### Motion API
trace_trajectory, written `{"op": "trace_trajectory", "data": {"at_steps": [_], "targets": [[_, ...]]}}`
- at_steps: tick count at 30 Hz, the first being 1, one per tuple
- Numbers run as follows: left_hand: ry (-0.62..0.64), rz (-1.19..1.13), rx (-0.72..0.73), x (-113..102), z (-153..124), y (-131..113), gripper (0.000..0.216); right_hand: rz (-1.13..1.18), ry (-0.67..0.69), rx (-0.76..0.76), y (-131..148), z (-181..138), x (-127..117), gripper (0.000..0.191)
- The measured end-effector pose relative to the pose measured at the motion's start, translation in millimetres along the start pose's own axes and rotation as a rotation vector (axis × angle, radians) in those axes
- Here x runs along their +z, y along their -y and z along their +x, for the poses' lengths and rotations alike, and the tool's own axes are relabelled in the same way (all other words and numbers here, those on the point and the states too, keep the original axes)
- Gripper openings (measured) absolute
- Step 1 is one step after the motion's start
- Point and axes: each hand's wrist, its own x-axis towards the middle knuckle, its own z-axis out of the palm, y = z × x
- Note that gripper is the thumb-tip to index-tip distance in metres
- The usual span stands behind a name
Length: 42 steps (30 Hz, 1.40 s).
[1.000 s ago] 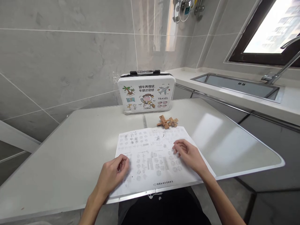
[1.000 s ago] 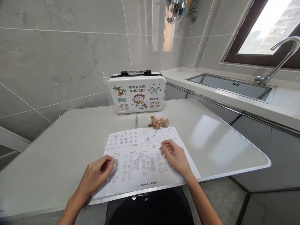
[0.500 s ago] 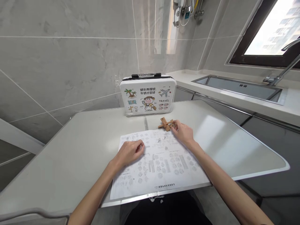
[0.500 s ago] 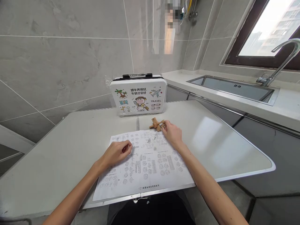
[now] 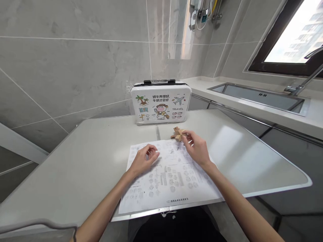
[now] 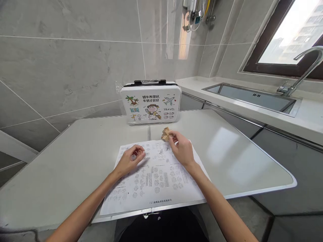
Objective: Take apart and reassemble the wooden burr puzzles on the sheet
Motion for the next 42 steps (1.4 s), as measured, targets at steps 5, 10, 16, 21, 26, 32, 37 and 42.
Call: {"op": "trace_trajectory", "data": {"at_steps": [5, 10, 16, 21, 26, 32, 37, 42], "targets": [[0.003, -0.320, -0.047, 9, 3, 5, 0.044, 0.417, 0.128, 0.090, 36, -11, 22, 0.035], [0.050, -0.480, -0.033, 10, 4, 7, 0.055, 0.749, 0.394, 0.198, 42, -17, 50, 0.042], [-0.008, -0.505, -0.068, 7, 2, 4, 0.062, 0.871, 0.538, 0.293, 31, -19, 63, 0.048], [0.009, -0.500, -0.020, 6, 4, 10, 0.058, 0.889, 0.781, 0.311, 23, -16, 53, 0.054], [0.089, -0.461, -0.024, 3, 1, 9, 0.062, 0.855, 0.892, 0.290, 19, -17, 49, 0.049], [0.039, -0.372, -0.036, 8, -2, 6, 0.062, 0.673, 0.673, 0.248, 16, -24, 61, 0.026], [0.012, -0.370, -0.022, 12, -3, 7, 0.058, 0.644, 0.557, 0.240, 14, -28, 68, 0.019], [0.029, -0.361, -0.032, 12, -2, 5, 0.061, 0.677, 0.513, 0.261, 12, -31, 73, 0.031]]}}
